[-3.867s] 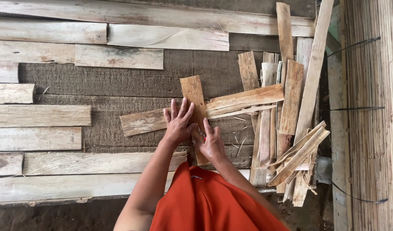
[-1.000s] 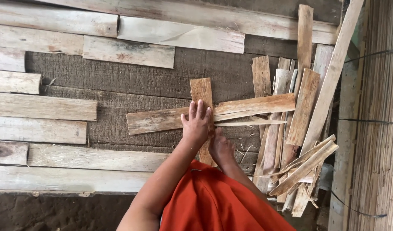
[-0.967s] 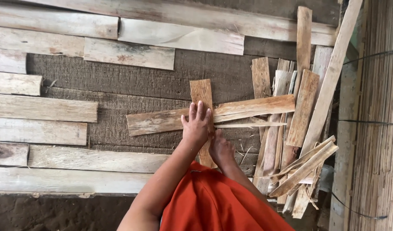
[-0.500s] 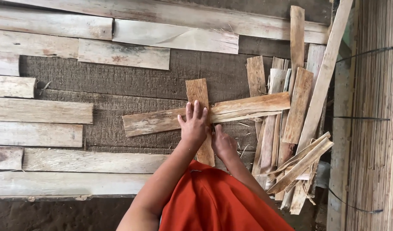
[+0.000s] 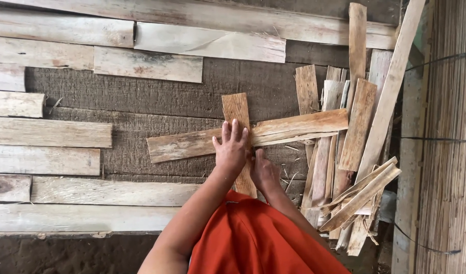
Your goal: The person arranges thin wooden planks on a wooden floor, aligning them in rows. They use a red utility knife to trim the edges of some planks to fit them into the arrangement.
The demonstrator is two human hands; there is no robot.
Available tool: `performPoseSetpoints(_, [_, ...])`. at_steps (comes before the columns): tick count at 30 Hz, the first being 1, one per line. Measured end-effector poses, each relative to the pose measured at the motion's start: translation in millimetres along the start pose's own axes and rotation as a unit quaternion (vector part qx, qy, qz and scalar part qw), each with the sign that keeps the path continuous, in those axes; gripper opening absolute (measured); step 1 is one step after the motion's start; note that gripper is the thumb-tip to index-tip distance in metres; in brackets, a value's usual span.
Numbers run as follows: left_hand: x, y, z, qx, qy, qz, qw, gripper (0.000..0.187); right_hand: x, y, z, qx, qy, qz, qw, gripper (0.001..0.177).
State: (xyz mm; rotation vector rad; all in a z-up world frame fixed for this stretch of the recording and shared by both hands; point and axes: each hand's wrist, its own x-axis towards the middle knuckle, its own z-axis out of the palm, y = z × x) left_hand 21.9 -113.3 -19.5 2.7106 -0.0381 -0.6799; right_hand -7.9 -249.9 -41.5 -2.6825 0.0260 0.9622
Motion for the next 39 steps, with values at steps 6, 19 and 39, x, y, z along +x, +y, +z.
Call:
performPoseSetpoints(6, [1.1, -1.0, 0.7, 0.004, 0.011, 0.004, 1.0, 0.069, 3.0, 4.8, 17.3, -0.032, 0.018, 0.0, 0.999, 0.023])
performPoseSetpoints(19, [-2.8, 1.2, 2.0, 0.019, 0.032, 0.007, 0.999, 0.07, -6.4, 1.5, -9.5, 0.07, -0.035, 0.007, 0.997, 0.027])
performPoseSetpoints(39, [1.4, -1.6, 4.4, 0.018, 0.024, 0.014, 0.999, 0.069, 0.3, 6.7, 13.9, 0.067, 0.009, 0.009, 0.998, 0.025])
